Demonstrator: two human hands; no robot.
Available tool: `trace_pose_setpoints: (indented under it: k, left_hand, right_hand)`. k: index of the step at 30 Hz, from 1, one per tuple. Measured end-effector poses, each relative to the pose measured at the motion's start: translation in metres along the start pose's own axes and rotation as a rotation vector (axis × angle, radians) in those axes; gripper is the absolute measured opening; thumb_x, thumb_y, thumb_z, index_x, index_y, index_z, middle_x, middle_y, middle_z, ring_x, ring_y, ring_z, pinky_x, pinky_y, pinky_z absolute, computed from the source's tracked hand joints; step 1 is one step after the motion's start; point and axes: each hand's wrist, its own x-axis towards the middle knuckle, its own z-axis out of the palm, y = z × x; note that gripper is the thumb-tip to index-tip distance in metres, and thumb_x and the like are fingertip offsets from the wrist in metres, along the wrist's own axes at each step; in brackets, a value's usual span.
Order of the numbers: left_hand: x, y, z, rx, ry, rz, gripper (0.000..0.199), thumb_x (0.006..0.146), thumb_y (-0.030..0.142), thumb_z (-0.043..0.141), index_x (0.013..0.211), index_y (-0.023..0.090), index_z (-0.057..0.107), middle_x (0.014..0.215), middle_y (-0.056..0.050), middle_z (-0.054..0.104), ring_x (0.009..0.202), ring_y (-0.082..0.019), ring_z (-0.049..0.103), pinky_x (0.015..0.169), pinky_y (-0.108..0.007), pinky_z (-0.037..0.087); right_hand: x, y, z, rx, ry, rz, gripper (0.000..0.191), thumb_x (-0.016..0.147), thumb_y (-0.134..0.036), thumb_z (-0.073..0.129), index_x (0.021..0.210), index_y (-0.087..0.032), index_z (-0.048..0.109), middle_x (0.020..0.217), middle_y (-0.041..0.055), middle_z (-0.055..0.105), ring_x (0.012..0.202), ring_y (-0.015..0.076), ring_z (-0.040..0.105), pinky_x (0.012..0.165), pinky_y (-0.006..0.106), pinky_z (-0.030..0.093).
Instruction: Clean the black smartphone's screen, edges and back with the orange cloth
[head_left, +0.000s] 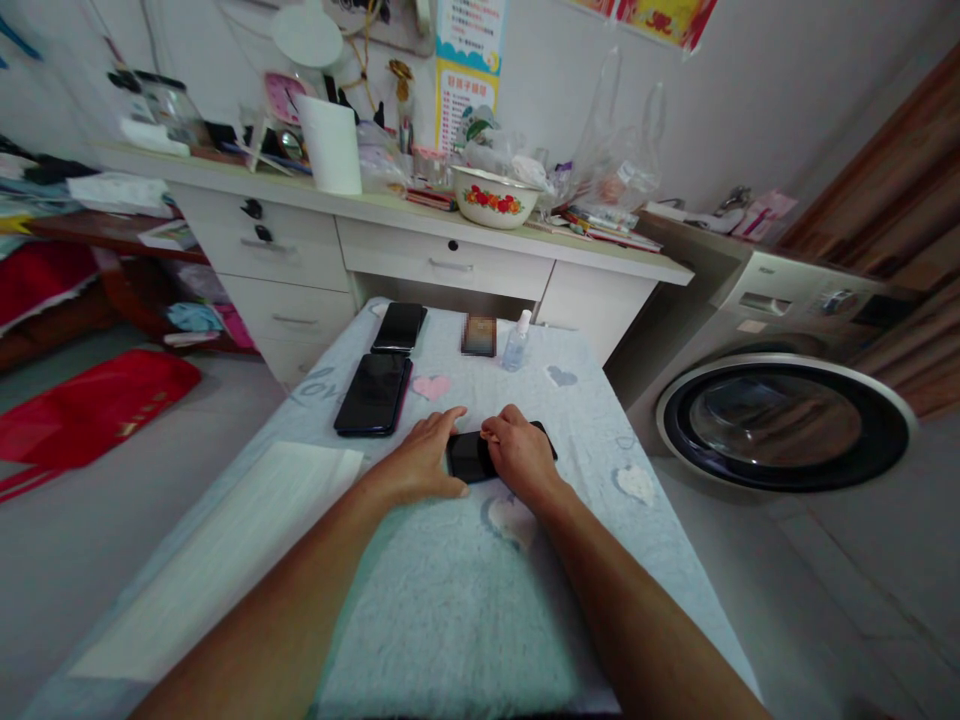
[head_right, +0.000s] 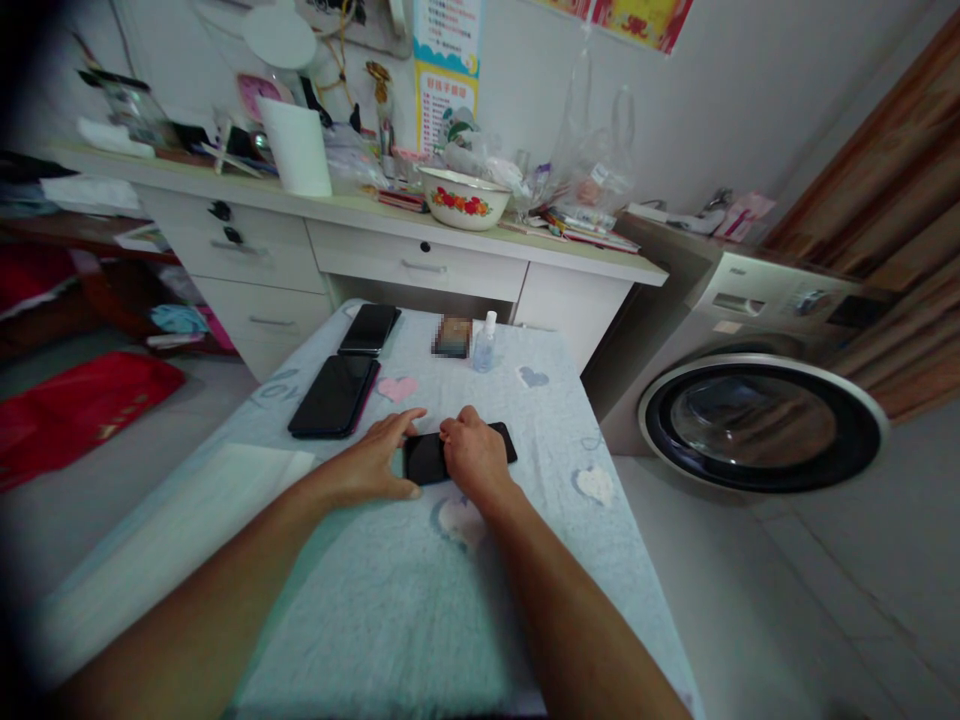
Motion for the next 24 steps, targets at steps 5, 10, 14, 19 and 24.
trace_pose_setpoints:
  k: [5, 10, 14, 19, 24]
  left_hand:
    - [0.004, -0.002, -0.006, -0.176, 0.014, -0.105, 0.088, 0.058, 0.015, 0.062, 0.139, 0.02, 0.029, 0.118, -0.01, 0.051, 0.105, -0.023, 0.054, 0.09, -0.035, 0.045]
    - [0.015, -0.011, -0.003, -0.298, 0.189, -0.21, 0.07, 0.067, 0.01, 0.048, 0.135, 0.016, 0.033, 0.096, -0.004, 0.058, 0.078, -0.015, 0.058, 0.074, -0.028, 0.047]
    - [0.019, -0.02, 0.0, -0.311, 0.271, -0.177, 0.061, 0.072, 0.01, 0.045, 0.132, 0.015, 0.039, 0.087, -0.004, 0.063, 0.079, -0.017, 0.061, 0.076, -0.03, 0.046]
    - [0.018, -0.02, 0.001, -0.182, 0.288, -0.187, 0.06, 0.077, 0.01, 0.042, 0.136, 0.016, 0.035, 0.082, -0.002, 0.067, 0.075, -0.017, 0.063, 0.075, -0.03, 0.046]
    - [0.017, -0.018, 0.001, -0.079, 0.308, -0.159, 0.054, 0.08, 0.011, 0.04, 0.133, 0.015, 0.038, 0.081, -0.004, 0.068, 0.081, -0.019, 0.064, 0.079, -0.031, 0.045]
  right_hand:
    - [0.002, -0.007, 0.001, 0.011, -0.015, -0.048, 0.025, 0.093, -0.025, 0.043, 0.102, -0.024, 0.066, 0.1, 0.0036, 0.056, 0.077, 0.0131, 0.057, 0.066, 0.024, 0.038]
    - [0.004, -0.013, 0.002, 0.007, -0.033, -0.071, 0.026, 0.094, -0.026, 0.042, 0.103, -0.026, 0.066, 0.101, 0.0039, 0.057, 0.08, 0.0137, 0.057, 0.066, 0.024, 0.039]
    - [0.007, -0.016, 0.004, -0.002, -0.029, -0.094, 0.026, 0.094, -0.026, 0.042, 0.102, -0.026, 0.066, 0.101, 0.0037, 0.057, 0.08, 0.0142, 0.056, 0.064, 0.024, 0.038]
    - [0.009, -0.019, 0.006, 0.004, -0.024, -0.135, 0.026, 0.094, -0.025, 0.042, 0.1, -0.026, 0.066, 0.101, 0.0035, 0.056, 0.081, 0.0144, 0.056, 0.062, 0.024, 0.036]
    - [0.003, -0.018, 0.001, 0.059, -0.059, -0.227, 0.025, 0.092, -0.022, 0.042, 0.099, -0.025, 0.066, 0.099, 0.0033, 0.056, 0.081, 0.0136, 0.056, 0.066, 0.024, 0.037]
